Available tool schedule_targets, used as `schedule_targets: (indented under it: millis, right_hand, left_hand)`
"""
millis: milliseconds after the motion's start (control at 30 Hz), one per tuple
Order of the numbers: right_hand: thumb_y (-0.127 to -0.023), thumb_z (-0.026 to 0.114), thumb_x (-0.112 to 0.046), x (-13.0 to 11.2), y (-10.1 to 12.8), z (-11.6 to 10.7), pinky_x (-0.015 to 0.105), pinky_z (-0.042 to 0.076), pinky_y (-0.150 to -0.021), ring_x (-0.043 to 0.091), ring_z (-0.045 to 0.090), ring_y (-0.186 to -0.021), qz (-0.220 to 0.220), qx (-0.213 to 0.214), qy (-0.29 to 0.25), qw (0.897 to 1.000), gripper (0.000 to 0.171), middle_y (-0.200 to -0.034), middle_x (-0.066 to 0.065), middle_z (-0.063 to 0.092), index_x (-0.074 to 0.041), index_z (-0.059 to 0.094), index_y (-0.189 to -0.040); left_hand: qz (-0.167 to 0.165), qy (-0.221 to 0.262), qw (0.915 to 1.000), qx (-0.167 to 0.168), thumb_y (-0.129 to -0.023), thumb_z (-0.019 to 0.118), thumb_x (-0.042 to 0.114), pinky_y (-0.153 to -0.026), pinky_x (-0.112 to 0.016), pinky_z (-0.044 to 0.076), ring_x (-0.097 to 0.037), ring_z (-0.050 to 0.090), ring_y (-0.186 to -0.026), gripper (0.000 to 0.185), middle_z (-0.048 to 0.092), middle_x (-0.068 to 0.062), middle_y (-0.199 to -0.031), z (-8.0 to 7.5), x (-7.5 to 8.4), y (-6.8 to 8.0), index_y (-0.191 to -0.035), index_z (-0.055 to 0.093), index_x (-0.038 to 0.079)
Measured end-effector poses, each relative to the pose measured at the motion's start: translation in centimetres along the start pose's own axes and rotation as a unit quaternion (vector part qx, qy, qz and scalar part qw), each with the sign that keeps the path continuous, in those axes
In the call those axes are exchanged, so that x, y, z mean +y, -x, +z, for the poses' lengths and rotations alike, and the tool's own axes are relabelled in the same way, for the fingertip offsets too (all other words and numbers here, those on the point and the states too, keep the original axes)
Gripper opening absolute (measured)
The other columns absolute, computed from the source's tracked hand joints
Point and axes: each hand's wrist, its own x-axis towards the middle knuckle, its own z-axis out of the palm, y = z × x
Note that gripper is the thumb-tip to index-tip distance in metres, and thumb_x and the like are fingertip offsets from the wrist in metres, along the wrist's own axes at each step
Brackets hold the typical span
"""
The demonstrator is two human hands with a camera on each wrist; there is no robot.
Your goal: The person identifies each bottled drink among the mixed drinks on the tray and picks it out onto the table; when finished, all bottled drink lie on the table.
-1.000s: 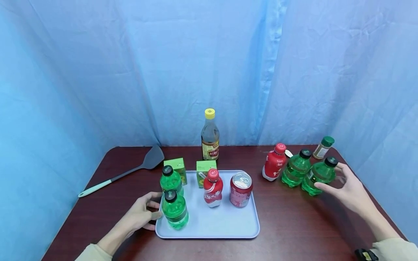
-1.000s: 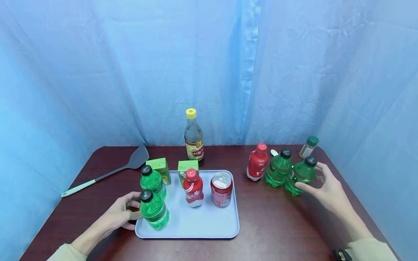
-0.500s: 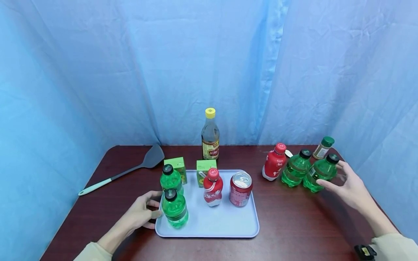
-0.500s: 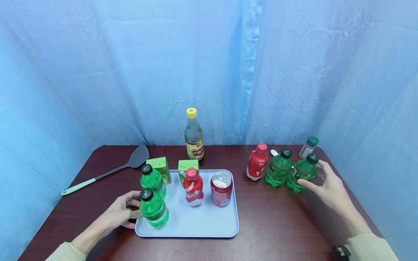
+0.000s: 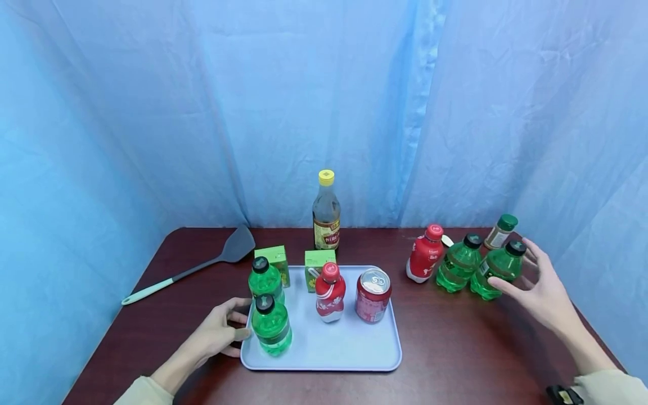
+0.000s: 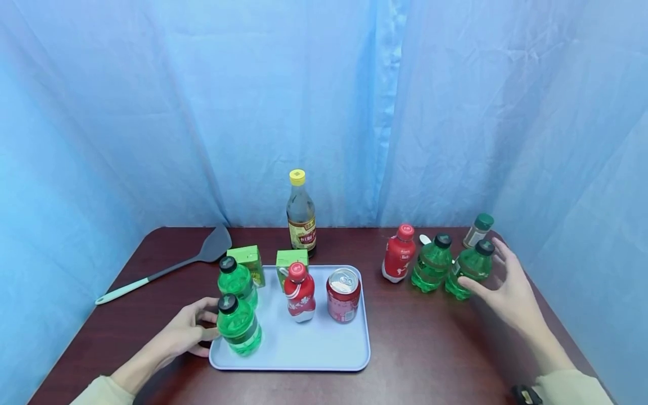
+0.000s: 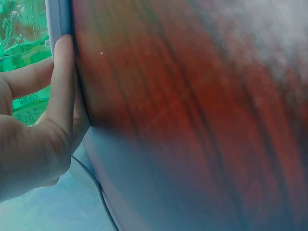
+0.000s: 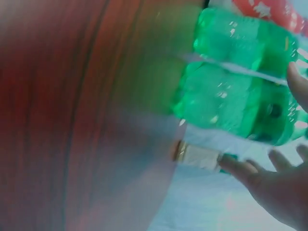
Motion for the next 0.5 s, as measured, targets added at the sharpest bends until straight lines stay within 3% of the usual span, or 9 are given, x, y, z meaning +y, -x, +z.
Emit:
schedule_targets:
  millis: [133,233,333,400,500]
  right_hand:
    - [-0.087,0.08,-0.005,-2.4,0.3,0.3,0.003,0.025,-0.104,0.014,0.017,-0.153,-0.021,0.061,-0.048,0.997,0.114,-0.168,-0.002,0.011,-0.036,0.0,-0.162]
    - [-0.083,0.078,0.006,-5.5,0.6,0.6,0.01,0.019,-0.113,0.014,0.012,-0.154,-0.047,0.106,-0.088,0.989,0.121,-0.168,0.001,0.01,-0.031,-0.005,-0.162]
    - [-0.076,0.079,0.014,-9.3,1.1,0.9,0.019,0.016,-0.118,0.019,0.01,-0.154,-0.101,0.14,-0.122,0.977,0.126,-0.168,0.006,0.01,-0.024,-0.004,-0.163]
    - [-0.076,0.083,0.009,-11.6,1.5,1.3,0.025,0.015,-0.121,0.024,0.008,-0.154,-0.154,0.149,-0.142,0.966,0.124,-0.168,0.009,0.009,-0.017,-0.001,-0.164]
    - [-0.077,0.09,-0.013,-14.0,1.8,2.1,0.034,0.014,-0.123,0.031,0.007,-0.154,-0.236,0.142,-0.17,0.946,0.122,-0.168,0.015,0.007,-0.006,0.003,-0.162]
  left_hand:
    - [0.002,-0.001,1.0,0.0,-0.087,0.071,-0.005,-0.057,-0.047,0.06,-0.027,0.063,-0.091,0.062,0.059,-0.017,-0.109,0.0,0.0,0.1,-0.145,0.05,0.006]
    - [0.003,-0.002,1.0,0.002,-0.087,0.071,-0.006,-0.057,-0.047,0.06,-0.027,0.063,-0.09,0.062,0.059,-0.017,-0.11,0.0,-0.1,0.0,-0.145,0.05,0.006]
    - [0.001,-0.002,1.0,0.005,-0.087,0.071,-0.006,-0.056,-0.047,0.059,-0.027,0.063,-0.089,0.063,0.059,-0.017,-0.11,0.1,-0.1,0.0,-0.145,0.05,0.006]
    - [0.002,-0.002,1.0,0.005,-0.087,0.071,-0.006,-0.056,-0.047,0.059,-0.026,0.064,-0.089,0.063,0.059,-0.017,-0.11,0.1,-0.2,-0.1,-0.145,0.05,0.006]
    - [0.004,-0.003,1.0,0.005,-0.087,0.071,-0.006,-0.056,-0.047,0.059,-0.026,0.063,-0.089,0.063,0.059,-0.018,-0.11,0.1,-0.2,-0.1,-0.145,0.05,0.006]
